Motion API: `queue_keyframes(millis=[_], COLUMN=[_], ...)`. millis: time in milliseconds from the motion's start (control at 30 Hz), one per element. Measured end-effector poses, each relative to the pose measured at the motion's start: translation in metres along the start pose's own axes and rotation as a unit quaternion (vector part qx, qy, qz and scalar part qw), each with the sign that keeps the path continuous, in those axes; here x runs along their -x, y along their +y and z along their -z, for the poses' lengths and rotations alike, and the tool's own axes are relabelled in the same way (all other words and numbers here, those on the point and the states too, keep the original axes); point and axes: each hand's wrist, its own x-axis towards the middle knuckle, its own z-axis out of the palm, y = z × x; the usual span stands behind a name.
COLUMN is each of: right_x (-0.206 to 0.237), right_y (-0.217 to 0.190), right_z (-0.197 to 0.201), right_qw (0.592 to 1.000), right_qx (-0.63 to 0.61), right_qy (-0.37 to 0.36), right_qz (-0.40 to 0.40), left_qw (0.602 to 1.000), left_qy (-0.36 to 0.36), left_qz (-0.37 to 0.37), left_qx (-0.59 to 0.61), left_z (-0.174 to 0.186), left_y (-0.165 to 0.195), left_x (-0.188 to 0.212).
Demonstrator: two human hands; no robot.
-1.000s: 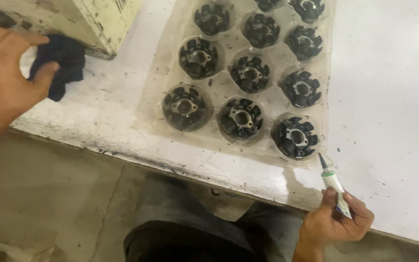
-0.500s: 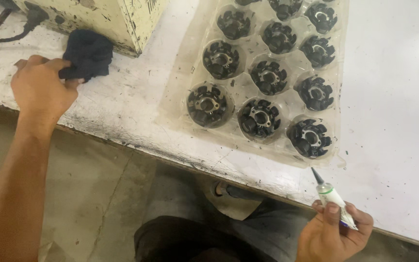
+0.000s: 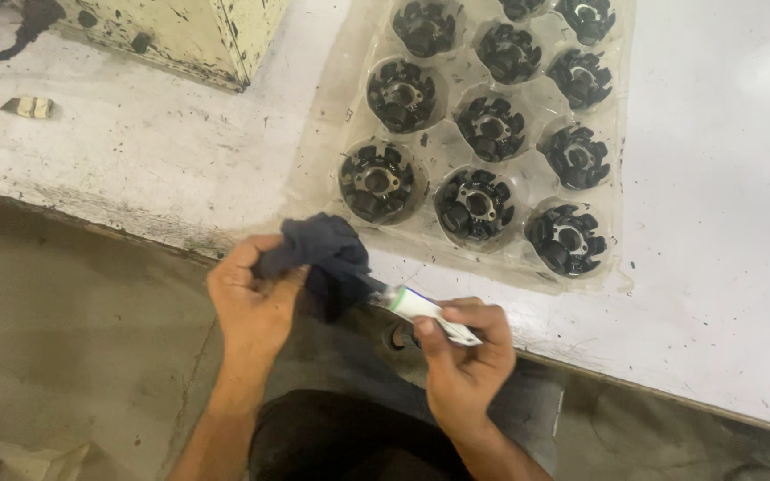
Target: The person picks black rotor-like components from plastic trays one at a time and squeezes adhesive from a tube onto each component's hub area, then places the treated component back into the tray. Near the end they wipe the adhesive tube with a cloth and continue treating more components.
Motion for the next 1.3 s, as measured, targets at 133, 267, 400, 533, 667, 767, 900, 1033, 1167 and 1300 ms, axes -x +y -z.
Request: queue_keyframes(millis=[133, 267, 400, 533, 667, 767, 900, 1033, 1167, 1300], right_x=[-0.002, -0.002, -0.003, 0.008, 0.012, 0.011, 0.011, 0.012, 0.015, 0.021], right_y=[0.014, 0.012, 0.005, 0.004, 0.005, 0.006, 0.006, 0.005, 0.004, 0.004], right_z=[-0.014, -0.006, 0.006, 0.003, 0.004, 0.007, 0.006, 0.004, 0.003, 0.003], right_qw=[0.992, 0.989, 0.984, 0.980, 0.971, 0.968, 0.970, 0.965, 0.966, 0.960], right_qx=[0.010, 0.026, 0.026, 0.012, 0.002, 0.005, 0.012, -0.017, -0.027, -0.061], right_qy=[0.013, 0.008, -0.019, -0.030, -0.046, -0.065, -0.069, -0.070, -0.086, -0.108], right_qz=[-0.122, -0.148, -0.174, -0.197, -0.235, -0.241, -0.234, -0.251, -0.243, -0.250], left_qw=[0.982, 0.951, 0.957, 0.966, 0.965, 0.968, 0.975, 0.991, 0.976, 0.993], left_qy=[-0.047, -0.130, -0.124, -0.143, -0.125, -0.122, -0.118, -0.076, -0.085, -0.106], left_qz=[0.098, 0.176, 0.174, 0.127, 0.133, 0.133, 0.141, -0.043, -0.121, -0.029], left_qx=[0.155, 0.219, 0.199, 0.175, 0.189, 0.175, 0.125, -0.097, -0.159, -0.036], left_z=[-0.025, -0.009, 0.000, -0.001, -0.004, -0.007, -0.016, -0.026, -0.022, -0.023], left_y=[0.001, 0.009, -0.001, -0.007, 0.003, 0.015, 0.030, 0.047, 0.059, 0.056], left_x=[0.029, 0.040, 0.042, 0.043, 0.042, 0.045, 0.056, 0.068, 0.072, 0.073])
